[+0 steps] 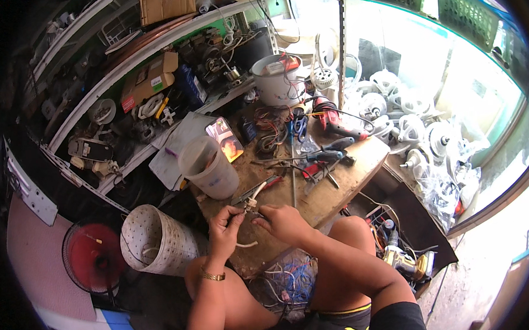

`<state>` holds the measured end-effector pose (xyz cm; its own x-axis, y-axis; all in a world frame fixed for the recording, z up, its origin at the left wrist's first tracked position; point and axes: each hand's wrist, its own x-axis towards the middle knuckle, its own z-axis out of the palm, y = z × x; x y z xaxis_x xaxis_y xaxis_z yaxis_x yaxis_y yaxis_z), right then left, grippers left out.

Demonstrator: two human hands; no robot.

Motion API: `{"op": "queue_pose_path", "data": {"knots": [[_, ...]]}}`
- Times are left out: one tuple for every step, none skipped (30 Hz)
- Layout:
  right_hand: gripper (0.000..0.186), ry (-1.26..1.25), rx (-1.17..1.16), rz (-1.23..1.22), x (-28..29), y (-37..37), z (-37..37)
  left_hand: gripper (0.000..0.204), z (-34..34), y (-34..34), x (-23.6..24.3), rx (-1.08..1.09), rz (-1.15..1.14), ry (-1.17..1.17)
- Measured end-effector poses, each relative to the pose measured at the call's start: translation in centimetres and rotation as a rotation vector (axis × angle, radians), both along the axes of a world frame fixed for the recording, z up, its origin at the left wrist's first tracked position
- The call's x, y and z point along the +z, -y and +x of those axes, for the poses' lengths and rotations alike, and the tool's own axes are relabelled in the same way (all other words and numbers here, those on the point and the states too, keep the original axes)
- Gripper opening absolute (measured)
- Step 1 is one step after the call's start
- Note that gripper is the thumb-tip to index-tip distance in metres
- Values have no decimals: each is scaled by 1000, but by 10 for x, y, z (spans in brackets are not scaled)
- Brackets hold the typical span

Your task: The person strips insulation from several wires and splices them together while seated at a cluttered workbench.

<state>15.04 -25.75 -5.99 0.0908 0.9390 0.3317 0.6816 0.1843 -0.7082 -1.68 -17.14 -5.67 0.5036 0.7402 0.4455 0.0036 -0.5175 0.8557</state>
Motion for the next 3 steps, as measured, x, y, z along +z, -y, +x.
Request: {"op": "queue_pose_path", "data": {"knots": [[30, 3, -1, 0, 1, 2, 3, 8, -3, -3, 2, -105, -203, -28], [28, 71, -1, -10, 1, 4, 5, 6, -8, -5, 5, -209, -405, -56], [27, 138, 1, -22, 1, 6, 6, 6, -7, -3, 5, -208, -407, -54]]}}
